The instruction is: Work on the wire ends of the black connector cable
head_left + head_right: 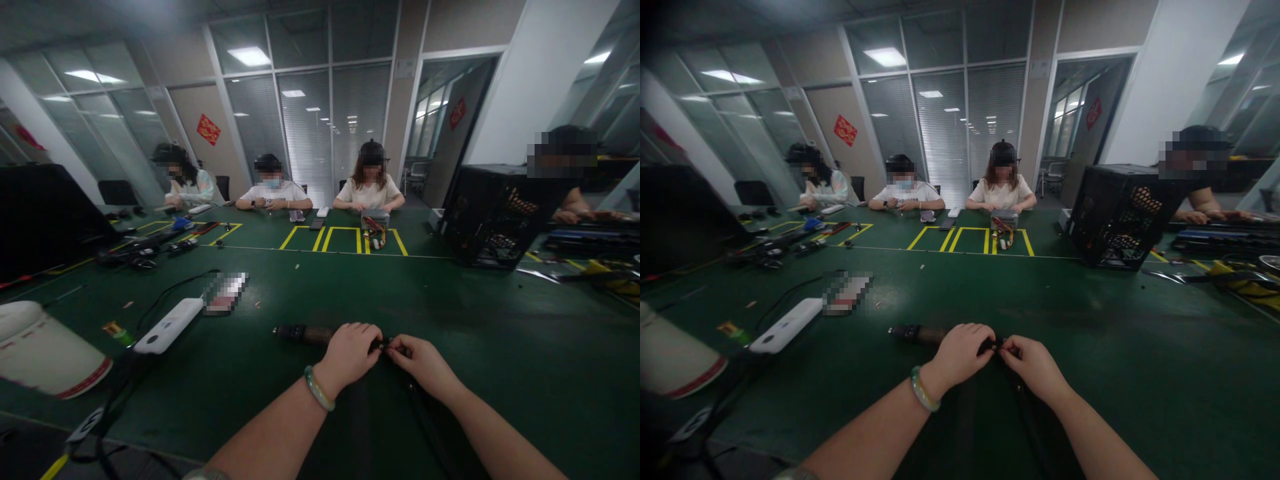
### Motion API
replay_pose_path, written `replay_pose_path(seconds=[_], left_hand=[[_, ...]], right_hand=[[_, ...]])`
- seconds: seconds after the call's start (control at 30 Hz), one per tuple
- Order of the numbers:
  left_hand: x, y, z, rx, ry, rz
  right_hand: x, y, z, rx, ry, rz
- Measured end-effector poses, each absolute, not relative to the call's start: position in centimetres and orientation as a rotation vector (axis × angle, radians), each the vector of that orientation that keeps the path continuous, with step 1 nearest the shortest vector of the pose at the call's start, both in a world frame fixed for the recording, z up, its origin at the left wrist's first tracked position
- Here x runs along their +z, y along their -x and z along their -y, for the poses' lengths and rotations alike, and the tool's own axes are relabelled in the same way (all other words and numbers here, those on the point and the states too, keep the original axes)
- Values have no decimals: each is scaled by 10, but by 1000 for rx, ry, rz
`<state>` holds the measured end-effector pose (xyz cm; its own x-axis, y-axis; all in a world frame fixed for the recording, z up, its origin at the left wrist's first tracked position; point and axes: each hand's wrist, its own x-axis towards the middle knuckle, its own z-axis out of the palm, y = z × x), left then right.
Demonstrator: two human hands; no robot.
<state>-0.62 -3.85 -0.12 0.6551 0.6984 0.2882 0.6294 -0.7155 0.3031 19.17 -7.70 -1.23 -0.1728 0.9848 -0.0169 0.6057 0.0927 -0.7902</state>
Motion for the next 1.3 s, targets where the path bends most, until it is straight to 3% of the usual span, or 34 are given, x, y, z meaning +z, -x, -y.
replay_pose_path(seconds=[1.3], left_hand=[[1,8,39,547,-2749,-1040]], right_hand=[[-10,-190,78,872,1567,1889]])
